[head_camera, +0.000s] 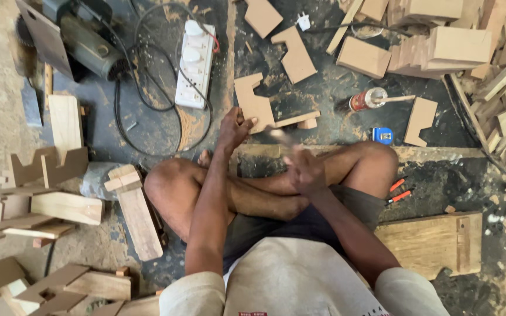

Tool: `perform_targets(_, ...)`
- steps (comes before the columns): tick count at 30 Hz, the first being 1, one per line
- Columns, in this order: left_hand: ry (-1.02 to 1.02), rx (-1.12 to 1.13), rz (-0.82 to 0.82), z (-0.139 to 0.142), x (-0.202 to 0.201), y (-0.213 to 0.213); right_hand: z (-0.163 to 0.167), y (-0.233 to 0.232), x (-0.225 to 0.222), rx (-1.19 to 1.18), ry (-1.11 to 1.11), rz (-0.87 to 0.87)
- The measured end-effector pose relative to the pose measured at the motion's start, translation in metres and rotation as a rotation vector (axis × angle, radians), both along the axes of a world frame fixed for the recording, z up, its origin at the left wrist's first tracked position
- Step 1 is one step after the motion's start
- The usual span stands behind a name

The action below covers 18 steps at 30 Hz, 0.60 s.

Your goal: The person sits on the floor and assembles small wooden pieces by applying glue and hammering nails. They handle multiple cut wooden parts, a hammer, nails, and a glue container, joining components together one at a time.

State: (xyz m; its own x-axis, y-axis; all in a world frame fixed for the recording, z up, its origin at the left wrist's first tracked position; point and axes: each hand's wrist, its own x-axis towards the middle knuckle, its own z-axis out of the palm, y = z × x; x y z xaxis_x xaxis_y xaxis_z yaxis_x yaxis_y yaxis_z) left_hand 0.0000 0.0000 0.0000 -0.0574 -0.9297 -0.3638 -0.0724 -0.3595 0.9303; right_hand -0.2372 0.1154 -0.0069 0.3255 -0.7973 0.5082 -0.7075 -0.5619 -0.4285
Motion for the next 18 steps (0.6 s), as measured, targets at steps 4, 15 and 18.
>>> perform_targets(4,0.052,0.002,0.03,0.006,-0.002,-0.004,0.028,-0.011,0.014,0.155,0.4,-0.084)
perform_targets(15,-0.002,0.026,0.04,0.003,-0.006,-0.004,0.038,-0.018,0.011,0.218,0.352,-0.066)
perform_targets(18,-0.007,-0.031,0.012,-0.001,-0.003,0.0,0.032,-0.009,0.005,-0.067,0.02,-0.066)
